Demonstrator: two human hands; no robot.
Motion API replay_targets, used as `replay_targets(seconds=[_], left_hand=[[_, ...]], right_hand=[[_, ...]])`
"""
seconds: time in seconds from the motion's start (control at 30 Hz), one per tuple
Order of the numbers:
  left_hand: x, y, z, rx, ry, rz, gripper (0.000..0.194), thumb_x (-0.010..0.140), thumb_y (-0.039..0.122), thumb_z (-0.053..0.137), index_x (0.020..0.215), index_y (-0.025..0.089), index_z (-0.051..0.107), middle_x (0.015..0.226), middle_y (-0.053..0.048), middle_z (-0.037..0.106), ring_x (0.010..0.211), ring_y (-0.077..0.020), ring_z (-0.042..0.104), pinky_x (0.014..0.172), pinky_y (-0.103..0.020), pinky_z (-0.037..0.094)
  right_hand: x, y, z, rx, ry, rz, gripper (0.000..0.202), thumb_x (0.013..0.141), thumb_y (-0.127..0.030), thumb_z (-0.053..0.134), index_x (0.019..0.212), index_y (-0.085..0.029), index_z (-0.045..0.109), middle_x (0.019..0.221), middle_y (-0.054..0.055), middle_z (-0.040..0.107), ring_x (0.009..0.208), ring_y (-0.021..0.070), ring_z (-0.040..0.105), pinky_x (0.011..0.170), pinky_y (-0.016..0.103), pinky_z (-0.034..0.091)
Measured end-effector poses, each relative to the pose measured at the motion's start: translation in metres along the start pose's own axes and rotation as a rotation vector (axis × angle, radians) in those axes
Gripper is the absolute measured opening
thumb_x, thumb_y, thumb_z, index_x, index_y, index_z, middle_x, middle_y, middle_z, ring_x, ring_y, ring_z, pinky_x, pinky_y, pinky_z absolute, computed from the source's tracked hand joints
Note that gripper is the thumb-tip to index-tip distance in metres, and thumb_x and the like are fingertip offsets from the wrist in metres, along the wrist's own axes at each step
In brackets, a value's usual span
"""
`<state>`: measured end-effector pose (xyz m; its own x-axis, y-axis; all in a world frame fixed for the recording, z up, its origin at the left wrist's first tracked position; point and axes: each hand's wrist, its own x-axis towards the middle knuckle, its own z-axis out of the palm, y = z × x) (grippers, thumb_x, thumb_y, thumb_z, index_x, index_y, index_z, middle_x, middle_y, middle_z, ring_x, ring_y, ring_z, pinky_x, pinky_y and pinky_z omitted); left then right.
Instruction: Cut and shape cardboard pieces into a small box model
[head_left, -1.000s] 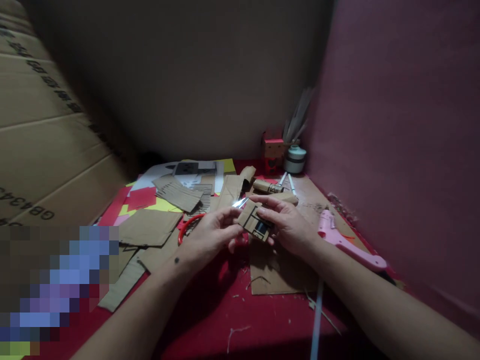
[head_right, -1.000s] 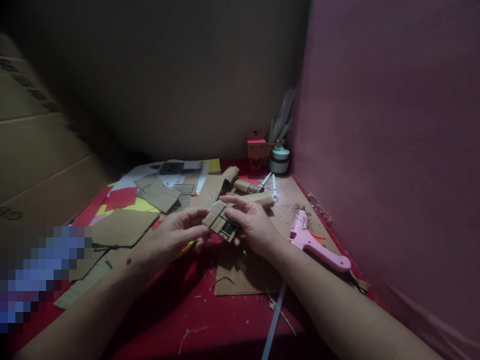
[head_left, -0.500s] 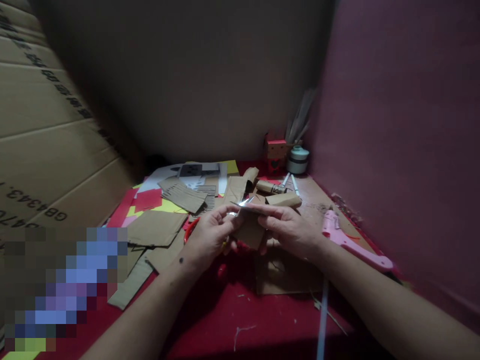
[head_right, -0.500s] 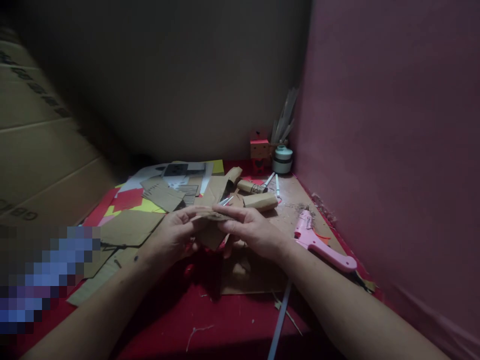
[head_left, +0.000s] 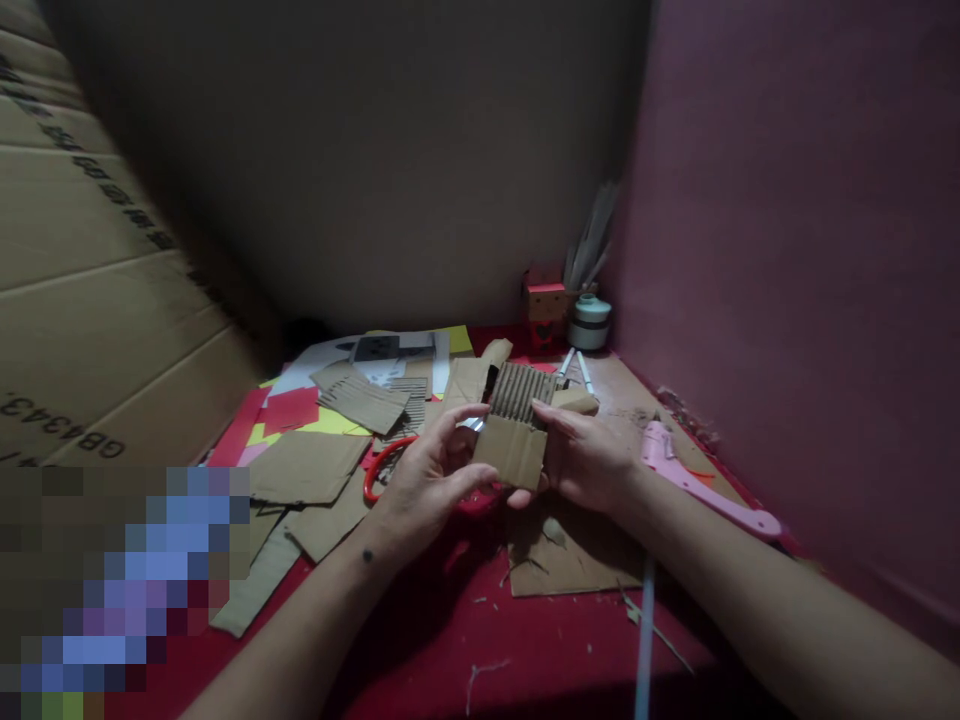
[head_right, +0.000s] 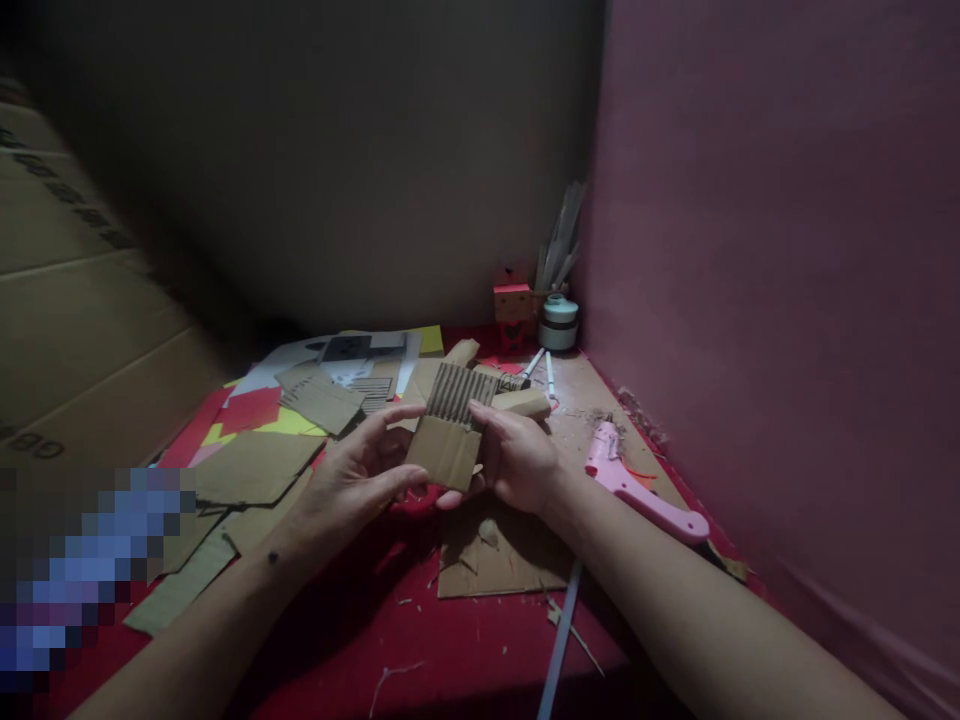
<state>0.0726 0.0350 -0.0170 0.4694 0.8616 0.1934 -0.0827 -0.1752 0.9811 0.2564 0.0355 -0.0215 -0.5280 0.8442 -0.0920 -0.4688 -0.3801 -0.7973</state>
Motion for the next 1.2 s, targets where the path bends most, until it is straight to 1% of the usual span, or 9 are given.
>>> replay_targets(seconds=[0.1,0.23,0.4,0.5,0.63,0.87,1.03,1.13,1.2], left_hand=[[0.0,-0.001,-0.003,-0.065,-0.02,-0.047,0.045,0.072,0.012,0.067,0.112,0.021,0.046,0.089,-0.002,0.064,0.077,-0.0134,0.061,0.068,-0.024,0.049],[0.0,0.002,-0.002,-0.089,-0.035,-0.06,0.031,0.07,0.013,0.068,0.099,0.019,0.057,0.097,-0.003,0.063,0.083,-0.0152,0.06,0.072,-0.027,0.048],[0.0,0.008,-0.002,0.161,0.006,-0.009,0.009,0.073,0.016,0.065,0.082,0.015,0.068,0.084,-0.003,0.062,0.078,-0.0132,0.055,0.07,-0.024,0.045],[0.001,0.007,-0.007,0.135,0.072,-0.043,0.012,0.074,0.02,0.064,0.085,0.015,0.069,0.076,-0.001,0.061,0.063,-0.0093,0.049,0.057,-0.021,0.04],[0.003,0.005,-0.008,0.003,0.099,-0.118,0.017,0.072,0.024,0.068,0.087,0.015,0.068,0.076,-0.001,0.064,0.062,-0.0089,0.05,0.057,-0.02,0.04],[0.003,0.005,-0.008,0.037,0.112,-0.203,0.024,0.073,0.031,0.066,0.091,0.016,0.065,0.069,0.0,0.061,0.054,-0.0078,0.046,0.052,-0.02,0.037],[0.003,0.008,-0.009,0.2,0.112,-0.166,0.028,0.079,0.037,0.059,0.096,0.016,0.063,0.07,0.001,0.06,0.052,-0.0091,0.046,0.05,-0.021,0.037],[0.005,0.007,-0.008,0.304,0.128,-0.076,0.02,0.08,0.035,0.056,0.085,0.016,0.062,0.078,-0.001,0.062,0.067,-0.0134,0.055,0.063,-0.024,0.043],[0.005,0.003,-0.008,0.431,0.201,-0.003,0.014,0.078,0.031,0.057,0.081,0.017,0.06,0.079,-0.002,0.06,0.074,-0.0153,0.055,0.068,-0.025,0.043]], right_hand=[[0.0,-0.001,0.0,0.01,-0.013,0.006,0.035,0.094,-0.037,0.033,0.116,-0.018,0.052,0.094,0.011,0.066,0.073,0.0196,0.064,0.053,0.032,0.052],[0.002,0.0,0.0,-0.002,0.06,-0.041,0.032,0.092,-0.034,0.038,0.114,-0.016,0.052,0.09,0.011,0.066,0.066,0.019,0.064,0.054,0.035,0.054],[0.004,0.004,-0.001,-0.056,0.087,-0.158,0.031,0.084,-0.021,0.053,0.114,-0.019,0.054,0.095,0.01,0.066,0.064,0.0176,0.065,0.051,0.034,0.056],[0.004,0.005,0.0,-0.098,0.05,-0.177,0.04,0.078,-0.013,0.056,0.117,-0.023,0.057,0.098,0.008,0.066,0.071,0.0193,0.067,0.059,0.038,0.058],[0.001,0.003,0.002,-0.106,0.059,-0.15,0.05,0.071,-0.003,0.049,0.115,-0.021,0.06,0.095,0.008,0.067,0.069,0.0185,0.068,0.062,0.039,0.059],[0.0,0.002,0.003,-0.163,0.075,-0.157,0.052,0.074,-0.005,0.044,0.12,-0.024,0.059,0.09,0.008,0.069,0.071,0.0195,0.067,0.06,0.036,0.059],[-0.002,0.005,0.005,-0.286,0.116,-0.188,0.051,0.077,-0.009,0.044,0.123,-0.027,0.057,0.095,0.006,0.068,0.065,0.0154,0.067,0.059,0.032,0.058],[-0.004,0.006,0.01,-0.38,0.146,-0.205,0.052,0.079,-0.01,0.043,0.126,-0.027,0.055,0.102,0.006,0.068,0.063,0.0127,0.066,0.06,0.029,0.058],[-0.004,0.006,0.012,-0.442,0.164,-0.226,0.053,0.078,-0.009,0.041,0.126,-0.027,0.055,0.109,0.006,0.066,0.067,0.012,0.065,0.06,0.028,0.058]])
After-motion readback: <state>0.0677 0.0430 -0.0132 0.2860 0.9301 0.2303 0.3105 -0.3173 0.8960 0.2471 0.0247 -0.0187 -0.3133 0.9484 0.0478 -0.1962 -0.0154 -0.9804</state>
